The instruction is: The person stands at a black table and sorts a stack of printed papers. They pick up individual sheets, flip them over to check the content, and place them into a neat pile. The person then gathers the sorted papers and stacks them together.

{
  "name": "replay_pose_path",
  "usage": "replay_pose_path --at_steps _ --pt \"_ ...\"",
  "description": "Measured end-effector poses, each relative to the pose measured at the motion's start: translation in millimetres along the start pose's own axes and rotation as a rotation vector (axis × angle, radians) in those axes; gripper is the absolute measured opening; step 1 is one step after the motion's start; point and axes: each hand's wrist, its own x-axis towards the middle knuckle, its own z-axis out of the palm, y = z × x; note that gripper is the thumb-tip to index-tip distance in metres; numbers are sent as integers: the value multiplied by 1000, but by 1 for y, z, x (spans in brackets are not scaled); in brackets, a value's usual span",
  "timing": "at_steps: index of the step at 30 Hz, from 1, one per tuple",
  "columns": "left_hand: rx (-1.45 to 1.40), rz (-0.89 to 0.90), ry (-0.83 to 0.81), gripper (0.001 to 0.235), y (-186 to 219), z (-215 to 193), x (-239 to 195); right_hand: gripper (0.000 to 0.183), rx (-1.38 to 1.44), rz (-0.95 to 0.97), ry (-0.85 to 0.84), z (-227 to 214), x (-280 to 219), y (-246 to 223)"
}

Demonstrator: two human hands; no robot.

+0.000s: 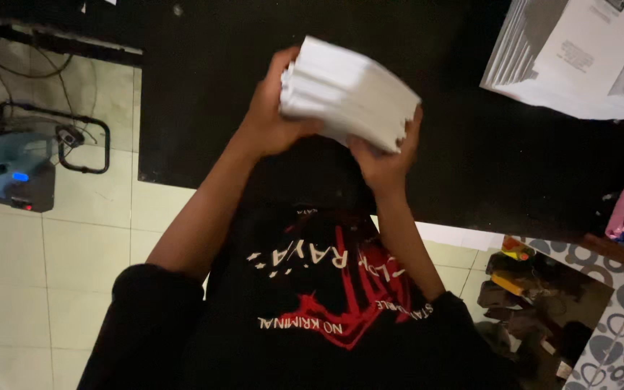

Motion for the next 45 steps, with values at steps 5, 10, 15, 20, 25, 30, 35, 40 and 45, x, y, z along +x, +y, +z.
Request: replay_pose_path --at_steps 5,10,15,20,25,30,35,40,45 --pt "6 205 -154 102 12 -13 -12 76 45 -265 -232 12 19 -79" --pt "-89 143 -157 104 20 -5 -18 93 82 -260 -264 6 12 -70" --pt "-182 143 19 101 23 18 -22 99 144 -190 -230 15 5 -75" --pt "-49 -68 78 85 38 13 -30 89 104 -111 -218 15 6 -84" --pt "-45 -128 242 58 37 27 -30 101 17 -179 -178 11 2 -66" --pt "-193 -49 220 50 32 29 -32 109 31 -208 -131 10 -1 -54" --pt "-118 -68 186 63 31 30 -29 101 26 -180 -147 9 0 -54" --pt "-216 -6 72 80 16 15 -31 101 54 -159 -136 4 -3 -48" --pt "-187 120 -11 111 20 17 -40 95 49 -21 -188 8 -14 -66"
